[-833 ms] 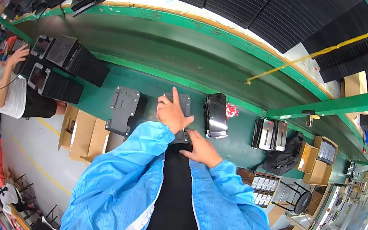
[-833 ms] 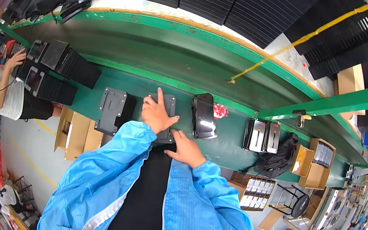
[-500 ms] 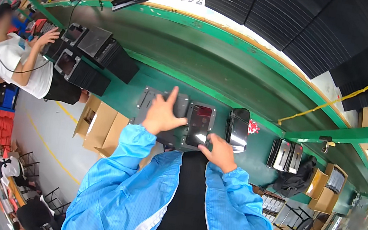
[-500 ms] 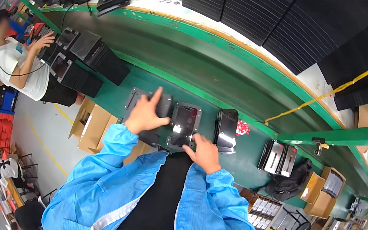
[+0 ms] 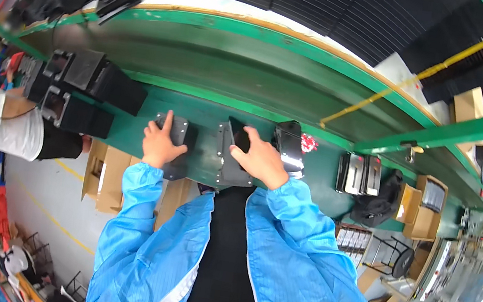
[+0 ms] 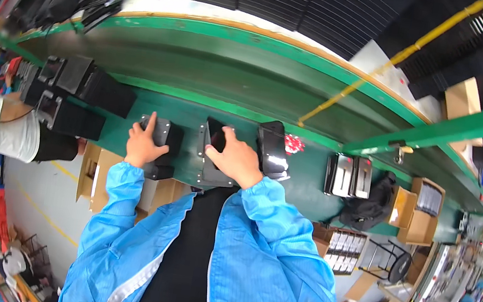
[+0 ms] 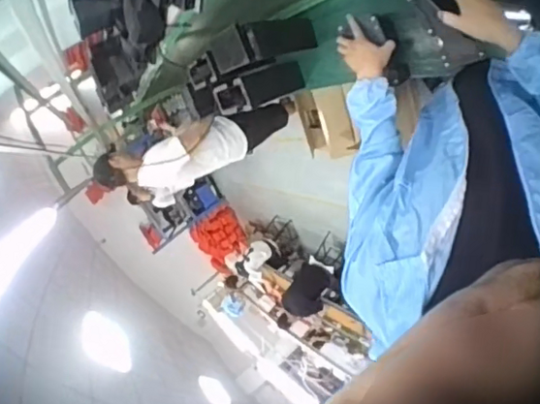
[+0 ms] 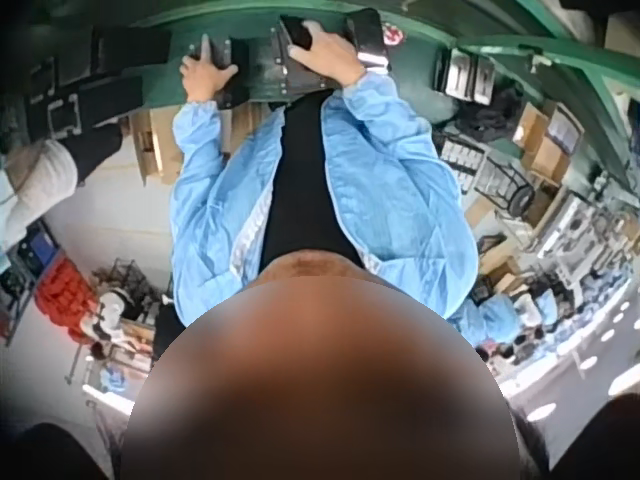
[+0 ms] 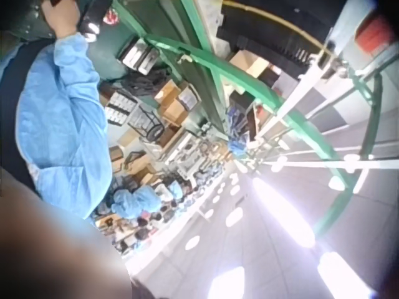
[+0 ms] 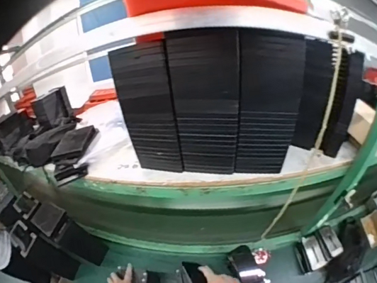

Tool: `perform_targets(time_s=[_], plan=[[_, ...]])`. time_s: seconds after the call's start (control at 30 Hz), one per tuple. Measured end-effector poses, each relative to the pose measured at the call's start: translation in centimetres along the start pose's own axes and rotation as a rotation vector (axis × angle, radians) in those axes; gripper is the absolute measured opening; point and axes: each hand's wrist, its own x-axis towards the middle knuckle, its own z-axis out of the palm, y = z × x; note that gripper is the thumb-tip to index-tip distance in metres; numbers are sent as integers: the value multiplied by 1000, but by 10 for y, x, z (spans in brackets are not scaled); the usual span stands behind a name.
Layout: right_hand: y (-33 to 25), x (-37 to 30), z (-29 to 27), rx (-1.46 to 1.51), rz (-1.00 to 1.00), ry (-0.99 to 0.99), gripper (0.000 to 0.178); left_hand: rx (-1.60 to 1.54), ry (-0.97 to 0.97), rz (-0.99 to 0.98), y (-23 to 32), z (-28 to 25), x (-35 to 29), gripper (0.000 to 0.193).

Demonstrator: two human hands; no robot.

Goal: Assembling and inspecting electronic modules on a production line.

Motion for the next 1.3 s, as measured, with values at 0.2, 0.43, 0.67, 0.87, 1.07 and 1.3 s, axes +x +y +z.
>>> perform_targets(time_s=[0.2,0.43,0.67,0.87,1.07,1.3], plan=[[83,-24,3,-249,348,316,81,-72,340,298,44,25,15,108],[87,-61,33,-8,-455,106,73,-241,-191,35,175,13,-12,117],[90,-68,77,-97,-333,-73,83,-80,-210,-8,183,33,-2,123],[58,-56,39,-61,-310,15,104,-644,-164,156,84,-18,-16,120],[3,-7,75,-345,-23,4,111,-38,21,-34,21,-45,-10,117],[3,14,45,-192,112,-19,106,-27,99,45,-1,-4,1,118]])
